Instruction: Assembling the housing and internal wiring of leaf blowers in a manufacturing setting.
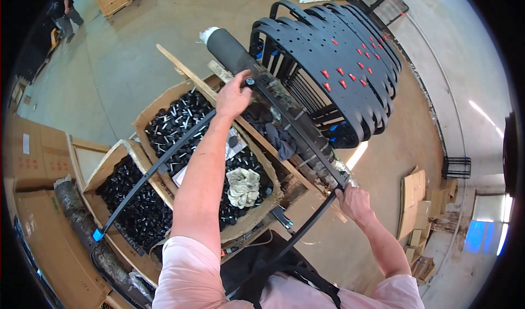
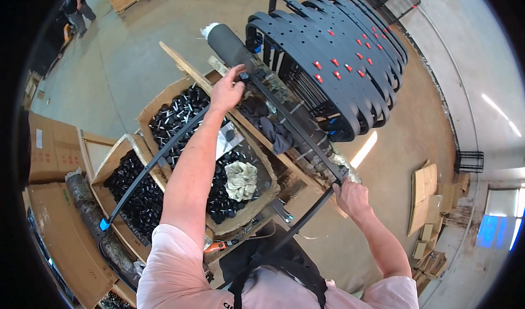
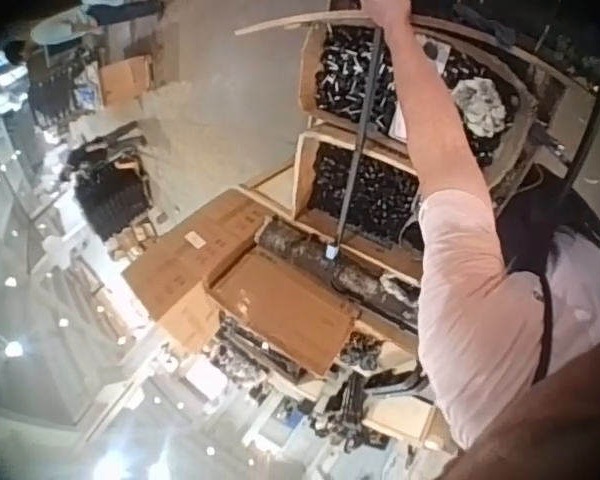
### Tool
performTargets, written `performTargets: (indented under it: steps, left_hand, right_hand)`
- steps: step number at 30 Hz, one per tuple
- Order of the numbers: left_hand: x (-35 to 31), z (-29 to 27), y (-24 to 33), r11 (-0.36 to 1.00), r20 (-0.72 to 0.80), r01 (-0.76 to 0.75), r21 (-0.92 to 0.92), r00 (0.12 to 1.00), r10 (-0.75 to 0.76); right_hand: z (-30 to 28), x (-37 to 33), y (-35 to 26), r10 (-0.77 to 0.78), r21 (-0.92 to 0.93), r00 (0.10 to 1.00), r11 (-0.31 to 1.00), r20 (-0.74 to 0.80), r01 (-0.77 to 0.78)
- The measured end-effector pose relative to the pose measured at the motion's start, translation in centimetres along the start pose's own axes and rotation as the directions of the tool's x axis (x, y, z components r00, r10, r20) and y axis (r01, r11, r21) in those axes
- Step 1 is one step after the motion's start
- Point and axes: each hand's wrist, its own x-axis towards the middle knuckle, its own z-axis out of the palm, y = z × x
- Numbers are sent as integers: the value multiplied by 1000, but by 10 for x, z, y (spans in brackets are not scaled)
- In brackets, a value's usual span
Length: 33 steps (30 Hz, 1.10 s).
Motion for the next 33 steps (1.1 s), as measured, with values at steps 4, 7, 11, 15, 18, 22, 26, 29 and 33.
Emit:
performTargets:
  steps: [4,7,11,15,18,22,26,29,33]
  left_hand:
    - [1,2,27,963,-17,117,241,993,-117]
    - [14,-13,34,936,3,96,338,995,-103]
    - [27,-64,7,854,-109,283,437,959,-262]
    - [29,-96,-45,776,-542,246,581,828,143]
    - [20,-27,35,857,-116,-39,514,987,114]
    - [13,-18,37,758,-58,-218,615,946,319]
    - [21,-116,-53,741,-547,370,560,837,-5]
    - [19,-86,-24,811,-336,99,577,933,125]
    - [17,-31,25,694,6,-170,699,973,232]
  right_hand:
    - [6,3,-9,135,6,991,991,19,-135]
    - [13,1,-8,151,16,989,988,-8,-151]
    - [16,-2,11,160,32,986,987,-39,-159]
    - [10,7,-14,106,67,994,992,-36,-103]
    - [7,-1,1,150,-2,989,989,5,-150]
    - [16,-1,8,109,14,994,994,-22,-109]
    - [13,7,-10,71,45,996,997,-45,-69]
    - [12,2,9,92,-2,993,996,-73,-92]
    - [13,8,3,65,9,997,998,-48,-65]
